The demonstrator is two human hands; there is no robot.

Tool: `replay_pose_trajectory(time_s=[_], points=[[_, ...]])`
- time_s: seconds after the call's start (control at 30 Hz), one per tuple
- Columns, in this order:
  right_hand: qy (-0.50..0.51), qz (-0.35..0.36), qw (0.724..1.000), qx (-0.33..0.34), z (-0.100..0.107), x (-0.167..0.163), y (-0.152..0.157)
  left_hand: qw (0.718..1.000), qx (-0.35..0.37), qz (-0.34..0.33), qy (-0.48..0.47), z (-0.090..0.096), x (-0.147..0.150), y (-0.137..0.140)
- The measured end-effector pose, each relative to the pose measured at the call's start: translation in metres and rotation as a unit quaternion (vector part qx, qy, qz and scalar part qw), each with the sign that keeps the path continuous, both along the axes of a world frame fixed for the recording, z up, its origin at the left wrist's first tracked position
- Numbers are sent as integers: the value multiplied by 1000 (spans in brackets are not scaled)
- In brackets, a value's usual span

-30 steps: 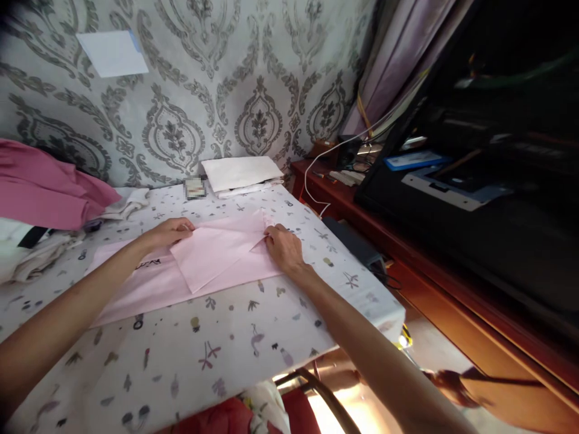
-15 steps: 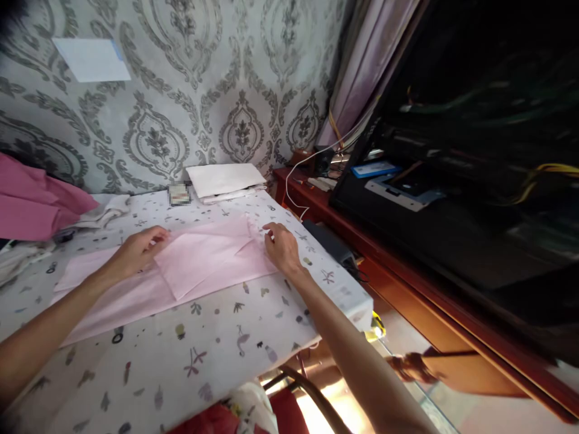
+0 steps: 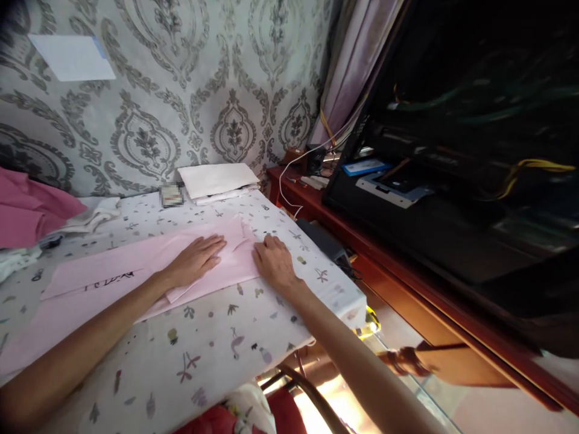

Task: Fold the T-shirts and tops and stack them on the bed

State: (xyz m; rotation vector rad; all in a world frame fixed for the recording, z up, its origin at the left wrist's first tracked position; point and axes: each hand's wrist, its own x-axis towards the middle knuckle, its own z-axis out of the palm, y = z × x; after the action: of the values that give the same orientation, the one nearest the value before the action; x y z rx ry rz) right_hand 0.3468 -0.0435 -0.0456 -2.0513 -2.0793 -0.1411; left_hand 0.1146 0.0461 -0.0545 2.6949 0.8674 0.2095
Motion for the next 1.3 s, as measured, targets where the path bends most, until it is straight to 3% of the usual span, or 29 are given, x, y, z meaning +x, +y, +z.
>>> replay_pose_trajectory(time_s=[0.1,0.2,0.27,0.37,0.57,0.77,0.83,0.97,1.07,1.17,1.3], points=[[38,35,997,49,1,-8,5,1000,9,1,4,0,-1,0],[96,137,982,83,-1,-24,17,1000,9,11,19,4,0,-3],[115,190,973,63,-8,-32,27,1000,7,16,26,5,-1,-5],[93,203,975,6,-23,-36,43,998,-2,45,38,1,-11,-7],[41,204,978,-12,-40,-29,53,989,-6,137,54,-10,-70,-10],[36,192,980,-22,-32,-37,45,982,-31,181,43,-1,-139,-17],[39,195,980,-8,-27,-46,40,974,-18,224,8,5,-170,-14],[65,261,963,-5,-13,-84,31,914,30,395,-82,17,-244,0],[82,305,948,-27,-4,-131,28,859,18,501,-105,23,-290,9],[87,339,935,-52,3,-190,21,830,-13,544,-121,25,-315,12],[82,458,883,-59,8,-272,1,839,-1,529,-127,28,-311,12]])
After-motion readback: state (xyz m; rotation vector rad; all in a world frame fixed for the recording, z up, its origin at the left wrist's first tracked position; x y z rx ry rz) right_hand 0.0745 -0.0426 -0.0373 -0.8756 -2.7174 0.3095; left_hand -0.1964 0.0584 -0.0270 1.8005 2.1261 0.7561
